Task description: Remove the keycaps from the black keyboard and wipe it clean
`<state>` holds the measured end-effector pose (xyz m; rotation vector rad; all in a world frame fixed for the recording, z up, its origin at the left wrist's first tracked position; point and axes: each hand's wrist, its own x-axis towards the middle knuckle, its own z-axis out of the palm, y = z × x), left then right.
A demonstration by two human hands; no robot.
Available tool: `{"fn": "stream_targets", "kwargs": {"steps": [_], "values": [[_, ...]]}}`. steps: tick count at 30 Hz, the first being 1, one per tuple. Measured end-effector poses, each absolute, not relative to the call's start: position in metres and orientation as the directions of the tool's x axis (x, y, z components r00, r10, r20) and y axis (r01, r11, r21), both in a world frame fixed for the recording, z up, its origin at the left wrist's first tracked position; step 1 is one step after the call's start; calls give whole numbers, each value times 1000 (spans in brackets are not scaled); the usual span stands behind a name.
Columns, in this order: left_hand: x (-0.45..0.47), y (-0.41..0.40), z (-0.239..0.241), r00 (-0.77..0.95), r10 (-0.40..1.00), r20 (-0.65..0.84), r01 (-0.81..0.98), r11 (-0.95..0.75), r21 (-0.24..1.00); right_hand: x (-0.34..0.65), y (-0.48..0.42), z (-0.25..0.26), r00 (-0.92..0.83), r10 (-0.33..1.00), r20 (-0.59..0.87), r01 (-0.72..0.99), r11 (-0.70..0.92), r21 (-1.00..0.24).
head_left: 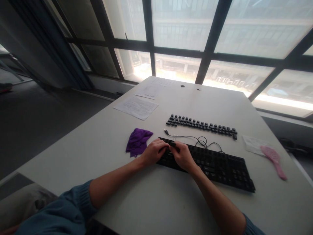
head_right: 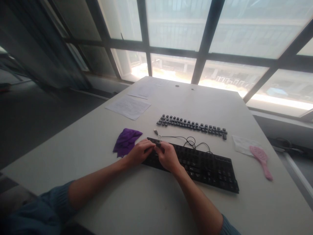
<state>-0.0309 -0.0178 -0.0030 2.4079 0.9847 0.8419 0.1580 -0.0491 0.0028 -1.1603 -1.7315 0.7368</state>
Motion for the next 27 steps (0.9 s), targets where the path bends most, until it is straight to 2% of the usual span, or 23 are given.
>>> {"fn": "stream_targets", "kwargs": {"steps": [12,18,27], "values": [[-30,-16,-5,575,724,381,480,-676,559,159,-50,2,-202,907,370,449,422,-788],[-29,-16,-5,580,721,380,484,-680,552,157,-55,2,-280,882,380,513,472,-717],[-30,-21,7,604,714,354,464,-676,572,158,-51,-5,-211,897,388,469,441,-765]]}}
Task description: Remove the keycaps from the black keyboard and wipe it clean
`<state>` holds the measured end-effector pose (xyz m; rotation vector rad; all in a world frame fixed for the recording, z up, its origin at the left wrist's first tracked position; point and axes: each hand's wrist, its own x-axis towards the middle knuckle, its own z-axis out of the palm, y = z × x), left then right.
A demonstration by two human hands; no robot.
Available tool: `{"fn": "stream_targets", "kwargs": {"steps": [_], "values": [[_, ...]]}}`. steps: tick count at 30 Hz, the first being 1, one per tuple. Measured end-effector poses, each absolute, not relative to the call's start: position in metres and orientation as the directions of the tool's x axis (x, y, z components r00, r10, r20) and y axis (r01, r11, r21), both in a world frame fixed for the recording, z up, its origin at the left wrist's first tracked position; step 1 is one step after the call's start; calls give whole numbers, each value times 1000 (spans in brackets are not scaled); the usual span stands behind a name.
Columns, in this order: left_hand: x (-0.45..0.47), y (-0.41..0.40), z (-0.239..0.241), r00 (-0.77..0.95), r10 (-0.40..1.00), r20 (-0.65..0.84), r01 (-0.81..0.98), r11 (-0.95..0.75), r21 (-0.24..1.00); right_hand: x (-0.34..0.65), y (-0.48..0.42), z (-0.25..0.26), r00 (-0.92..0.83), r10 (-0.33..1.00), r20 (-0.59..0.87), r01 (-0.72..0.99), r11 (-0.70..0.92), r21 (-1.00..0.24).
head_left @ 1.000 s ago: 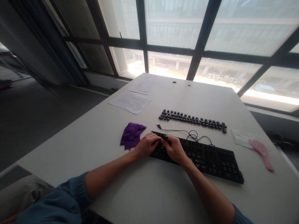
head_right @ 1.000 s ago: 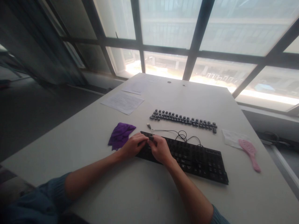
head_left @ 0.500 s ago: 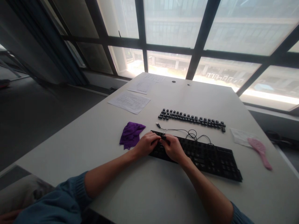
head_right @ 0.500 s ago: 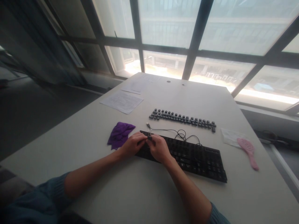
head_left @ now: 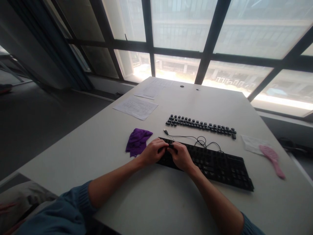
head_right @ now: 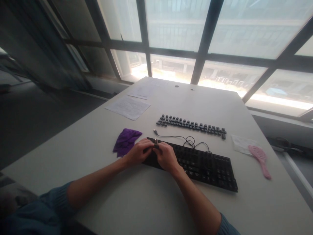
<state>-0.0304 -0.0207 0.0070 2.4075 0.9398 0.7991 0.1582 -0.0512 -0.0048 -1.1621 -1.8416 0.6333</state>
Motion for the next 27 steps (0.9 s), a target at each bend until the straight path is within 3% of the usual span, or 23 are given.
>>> {"fn": "stream_targets", "kwargs": {"steps": [13,27], "values": [[-23,-19,-2,626,711,321,464,-670,580,159,-55,-16,-299,843,448,482,538,-691],[-20,-29,-7,678,662,318,516,-738,436,158,-52,-8,-220,859,462,363,512,-779]]}}
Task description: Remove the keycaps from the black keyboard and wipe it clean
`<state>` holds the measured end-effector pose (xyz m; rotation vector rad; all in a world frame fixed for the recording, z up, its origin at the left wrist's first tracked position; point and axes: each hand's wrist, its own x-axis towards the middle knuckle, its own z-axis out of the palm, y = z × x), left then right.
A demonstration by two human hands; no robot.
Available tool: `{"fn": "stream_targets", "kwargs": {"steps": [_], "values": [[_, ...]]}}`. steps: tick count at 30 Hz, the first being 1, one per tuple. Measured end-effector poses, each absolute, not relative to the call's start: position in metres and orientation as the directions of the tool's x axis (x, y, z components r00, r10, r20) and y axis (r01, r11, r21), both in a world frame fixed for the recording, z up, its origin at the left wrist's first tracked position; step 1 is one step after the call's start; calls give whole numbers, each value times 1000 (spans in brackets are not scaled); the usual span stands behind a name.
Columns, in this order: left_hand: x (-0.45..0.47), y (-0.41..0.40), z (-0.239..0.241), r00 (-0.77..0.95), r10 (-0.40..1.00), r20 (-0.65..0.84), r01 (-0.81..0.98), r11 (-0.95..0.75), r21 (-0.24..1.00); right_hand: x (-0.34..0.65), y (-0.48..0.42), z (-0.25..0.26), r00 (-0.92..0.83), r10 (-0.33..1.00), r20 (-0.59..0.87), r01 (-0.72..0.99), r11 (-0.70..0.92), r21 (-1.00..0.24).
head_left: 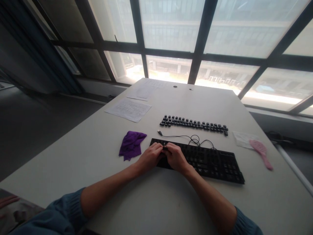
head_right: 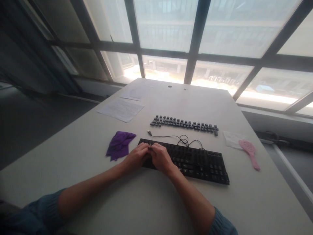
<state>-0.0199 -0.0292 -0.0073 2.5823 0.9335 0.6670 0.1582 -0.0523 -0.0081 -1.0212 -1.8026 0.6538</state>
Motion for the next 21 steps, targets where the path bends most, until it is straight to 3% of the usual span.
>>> {"fn": "stream_targets", "kwargs": {"steps": [11,16,21], "values": [[-19,-28,-11,689,658,304,545,-747,381,159,-51,-9,-197,863,465,352,505,-788],[-19,-26,-12,732,625,271,542,-776,323,159,-53,-10,-316,802,507,327,594,-735],[-21,-28,-10,731,622,281,529,-776,344,160,-56,-9,-414,742,527,350,664,-660]]}}
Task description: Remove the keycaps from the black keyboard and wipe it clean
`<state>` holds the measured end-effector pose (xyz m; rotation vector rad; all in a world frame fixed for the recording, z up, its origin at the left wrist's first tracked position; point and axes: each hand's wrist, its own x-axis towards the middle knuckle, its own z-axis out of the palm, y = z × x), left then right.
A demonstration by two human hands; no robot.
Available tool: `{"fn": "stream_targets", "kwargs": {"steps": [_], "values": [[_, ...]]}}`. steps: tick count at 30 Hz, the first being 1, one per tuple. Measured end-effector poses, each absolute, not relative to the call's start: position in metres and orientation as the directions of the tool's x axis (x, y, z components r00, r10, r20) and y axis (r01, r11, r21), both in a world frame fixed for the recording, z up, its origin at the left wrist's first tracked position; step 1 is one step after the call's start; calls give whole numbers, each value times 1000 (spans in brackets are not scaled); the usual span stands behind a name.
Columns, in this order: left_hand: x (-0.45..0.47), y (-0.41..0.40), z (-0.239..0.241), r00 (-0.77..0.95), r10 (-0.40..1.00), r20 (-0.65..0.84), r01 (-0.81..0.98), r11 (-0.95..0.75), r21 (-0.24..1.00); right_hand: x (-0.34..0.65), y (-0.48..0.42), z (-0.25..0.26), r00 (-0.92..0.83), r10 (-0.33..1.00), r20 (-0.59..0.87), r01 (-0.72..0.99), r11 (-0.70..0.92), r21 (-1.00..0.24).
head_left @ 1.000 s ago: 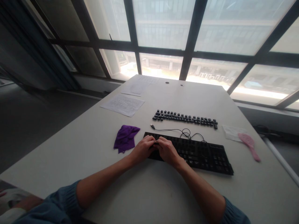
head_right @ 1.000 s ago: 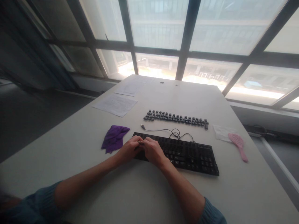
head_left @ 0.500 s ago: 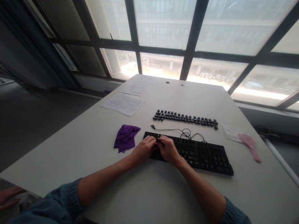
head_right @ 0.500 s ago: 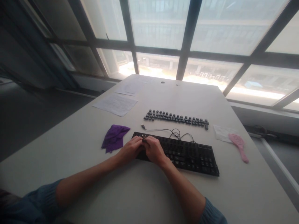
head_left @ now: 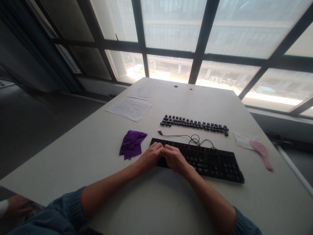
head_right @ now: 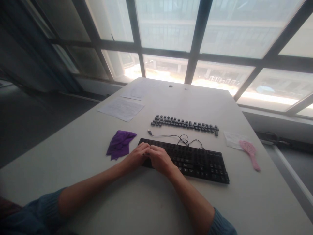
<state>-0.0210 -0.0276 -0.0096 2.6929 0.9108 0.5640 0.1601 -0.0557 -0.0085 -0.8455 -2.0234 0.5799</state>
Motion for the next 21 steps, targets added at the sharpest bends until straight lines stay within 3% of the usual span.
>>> {"fn": "stream_targets", "kwargs": {"steps": [4,14,21], "values": [[-20,-28,-8,725,628,282,522,-768,370,160,-55,-9,-375,775,509,356,628,-693],[-19,-26,-8,673,691,264,536,-702,469,160,-48,-7,-20,911,412,365,390,-845],[-22,-26,-4,634,721,280,472,-647,598,160,-48,-4,-63,898,435,305,433,-848]]}}
